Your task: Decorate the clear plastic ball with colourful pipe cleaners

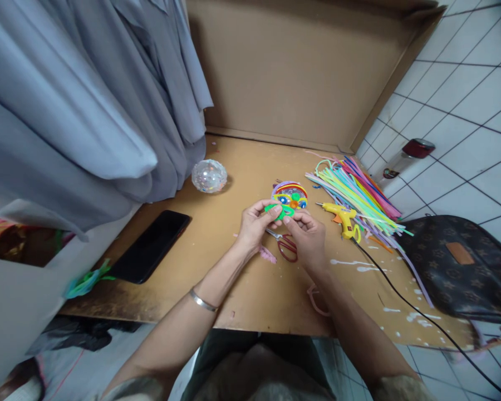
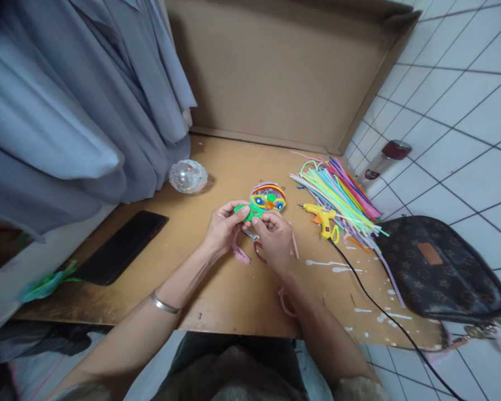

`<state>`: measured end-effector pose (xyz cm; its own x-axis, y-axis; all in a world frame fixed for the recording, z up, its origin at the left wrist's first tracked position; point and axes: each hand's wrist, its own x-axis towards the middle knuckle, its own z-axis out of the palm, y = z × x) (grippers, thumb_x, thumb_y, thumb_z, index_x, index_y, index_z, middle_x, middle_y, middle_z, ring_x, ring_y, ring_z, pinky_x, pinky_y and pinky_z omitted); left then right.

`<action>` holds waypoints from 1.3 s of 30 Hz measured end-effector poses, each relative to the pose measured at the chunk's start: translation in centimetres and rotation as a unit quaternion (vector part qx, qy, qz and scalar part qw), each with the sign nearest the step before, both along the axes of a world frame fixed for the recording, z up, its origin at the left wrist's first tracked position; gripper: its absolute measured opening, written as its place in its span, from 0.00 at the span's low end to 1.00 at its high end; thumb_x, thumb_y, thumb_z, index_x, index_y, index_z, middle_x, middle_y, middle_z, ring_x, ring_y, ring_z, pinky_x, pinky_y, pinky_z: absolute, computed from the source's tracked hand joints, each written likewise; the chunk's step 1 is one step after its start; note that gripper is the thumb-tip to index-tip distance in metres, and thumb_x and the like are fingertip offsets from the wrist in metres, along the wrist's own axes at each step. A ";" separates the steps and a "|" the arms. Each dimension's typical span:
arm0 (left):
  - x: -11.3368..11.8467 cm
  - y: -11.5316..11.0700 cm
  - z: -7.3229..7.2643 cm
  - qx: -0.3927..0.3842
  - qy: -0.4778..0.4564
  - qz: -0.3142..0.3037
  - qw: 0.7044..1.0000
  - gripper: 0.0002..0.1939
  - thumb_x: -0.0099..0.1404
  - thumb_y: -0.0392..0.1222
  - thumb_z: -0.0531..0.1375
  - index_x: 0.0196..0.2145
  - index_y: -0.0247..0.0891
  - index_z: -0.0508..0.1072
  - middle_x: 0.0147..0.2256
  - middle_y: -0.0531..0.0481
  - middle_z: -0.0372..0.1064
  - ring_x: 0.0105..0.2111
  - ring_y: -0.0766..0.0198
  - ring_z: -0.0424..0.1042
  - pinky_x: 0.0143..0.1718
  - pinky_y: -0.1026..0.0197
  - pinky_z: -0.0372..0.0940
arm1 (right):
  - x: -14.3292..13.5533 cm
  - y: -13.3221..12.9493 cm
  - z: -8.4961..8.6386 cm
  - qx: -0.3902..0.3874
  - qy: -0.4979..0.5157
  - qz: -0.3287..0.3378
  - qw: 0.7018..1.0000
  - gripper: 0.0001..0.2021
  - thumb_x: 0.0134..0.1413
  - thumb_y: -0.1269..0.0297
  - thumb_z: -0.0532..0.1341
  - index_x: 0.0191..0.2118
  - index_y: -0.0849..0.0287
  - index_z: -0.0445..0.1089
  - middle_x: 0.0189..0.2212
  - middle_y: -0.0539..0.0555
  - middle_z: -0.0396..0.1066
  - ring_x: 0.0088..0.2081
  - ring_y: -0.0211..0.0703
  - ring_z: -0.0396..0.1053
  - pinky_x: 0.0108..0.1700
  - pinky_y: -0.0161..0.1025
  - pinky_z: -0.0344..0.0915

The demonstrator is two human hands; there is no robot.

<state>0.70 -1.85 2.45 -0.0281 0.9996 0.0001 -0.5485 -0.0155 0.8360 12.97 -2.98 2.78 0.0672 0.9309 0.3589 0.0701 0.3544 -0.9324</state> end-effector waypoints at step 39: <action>0.2 -1.2 1.1 0.013 0.091 0.002 0.996 0.16 0.49 0.51 0.70 0.26 0.35 0.74 0.19 0.55 0.65 0.19 0.71 0.62 0.20 0.68 0.61 | -0.5 -0.1 -0.2 0.072 -0.011 -0.058 0.996 0.08 0.48 0.64 0.64 0.22 0.57 0.68 0.25 0.48 0.66 0.29 0.37 0.64 0.31 0.36 0.62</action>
